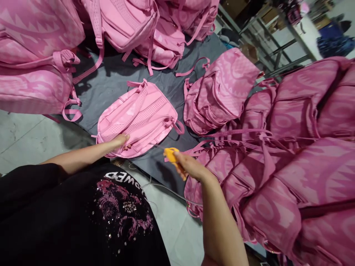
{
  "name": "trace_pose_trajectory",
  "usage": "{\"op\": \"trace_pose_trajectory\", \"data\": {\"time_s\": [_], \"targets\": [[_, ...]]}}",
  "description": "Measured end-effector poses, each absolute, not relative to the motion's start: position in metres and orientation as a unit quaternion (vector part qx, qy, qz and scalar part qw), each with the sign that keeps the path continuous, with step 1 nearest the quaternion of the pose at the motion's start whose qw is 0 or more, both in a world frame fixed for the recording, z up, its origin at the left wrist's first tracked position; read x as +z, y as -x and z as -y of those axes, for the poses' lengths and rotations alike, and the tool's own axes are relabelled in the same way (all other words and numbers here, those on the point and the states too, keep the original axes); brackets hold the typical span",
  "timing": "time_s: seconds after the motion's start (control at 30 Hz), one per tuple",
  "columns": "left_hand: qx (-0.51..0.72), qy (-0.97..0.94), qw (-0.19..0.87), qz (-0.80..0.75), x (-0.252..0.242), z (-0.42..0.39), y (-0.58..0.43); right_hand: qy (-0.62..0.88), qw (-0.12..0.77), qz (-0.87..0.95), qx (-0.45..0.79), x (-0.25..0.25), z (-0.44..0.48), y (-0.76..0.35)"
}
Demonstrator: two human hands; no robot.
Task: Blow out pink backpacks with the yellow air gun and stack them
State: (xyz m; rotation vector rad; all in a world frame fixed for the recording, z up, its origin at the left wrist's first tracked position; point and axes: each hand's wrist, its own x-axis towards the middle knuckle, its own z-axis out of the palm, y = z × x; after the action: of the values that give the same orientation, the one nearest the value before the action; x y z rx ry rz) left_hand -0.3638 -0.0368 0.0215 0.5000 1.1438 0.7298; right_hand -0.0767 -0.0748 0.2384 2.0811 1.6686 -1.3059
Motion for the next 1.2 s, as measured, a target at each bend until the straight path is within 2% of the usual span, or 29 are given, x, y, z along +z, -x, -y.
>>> {"op": "trace_pose_trajectory", "data": {"time_s": [0.07, 0.13, 0.2, 0.23, 0.3, 0.4, 0.5, 0.6, 0.7, 0.87, 1.03, 1.2], "targets": [[0.307, -0.400, 0.647, -0.572, 0.029, 0.052, 0.350, -0.696, 0.046, -0.571, -0.433, 0.239, 0.068, 0.086], [0.225, -0.618, 0.454, -0.600, 0.036, 0.067, 0.340, -0.763, -0.016, -0.575, -0.296, 0.241, 0.056, 0.090], [0.139, -0.740, 0.294, -0.588, 0.039, 0.074, 0.336, -0.771, -0.001, -0.585, -0.251, 0.243, 0.045, 0.091], [0.124, -0.752, 0.275, -0.586, 0.039, 0.074, 0.337, -0.752, 0.023, -0.596, -0.280, 0.243, 0.042, 0.091], [0.139, -0.723, 0.319, -0.596, 0.038, 0.066, 0.342, -0.726, 0.031, -0.607, -0.320, 0.242, 0.041, 0.092], [0.217, -0.641, 0.439, -0.591, 0.036, 0.048, 0.353, -0.748, -0.022, -0.594, -0.296, 0.234, 0.059, 0.095], [0.266, -0.604, 0.541, -0.521, 0.041, 0.037, 0.371, -0.718, 0.015, -0.581, -0.383, 0.211, 0.102, 0.109], [0.342, -0.552, 0.524, -0.551, 0.051, 0.028, 0.405, -0.747, 0.061, -0.562, -0.351, 0.176, 0.153, 0.138], [0.419, -0.380, 0.523, -0.638, 0.058, 0.011, 0.449, -0.769, 0.130, -0.546, -0.306, 0.143, 0.191, 0.178], [0.351, -0.177, 0.697, -0.600, 0.067, -0.025, 0.487, -0.795, 0.186, -0.519, -0.253, 0.104, 0.205, 0.240], [0.329, -0.060, 0.755, -0.565, 0.071, -0.040, 0.480, -0.820, 0.165, -0.504, -0.212, 0.073, 0.191, 0.275], [0.272, -0.033, 0.808, -0.521, 0.068, -0.045, 0.488, -0.832, 0.144, -0.493, -0.207, 0.059, 0.194, 0.287]]}}
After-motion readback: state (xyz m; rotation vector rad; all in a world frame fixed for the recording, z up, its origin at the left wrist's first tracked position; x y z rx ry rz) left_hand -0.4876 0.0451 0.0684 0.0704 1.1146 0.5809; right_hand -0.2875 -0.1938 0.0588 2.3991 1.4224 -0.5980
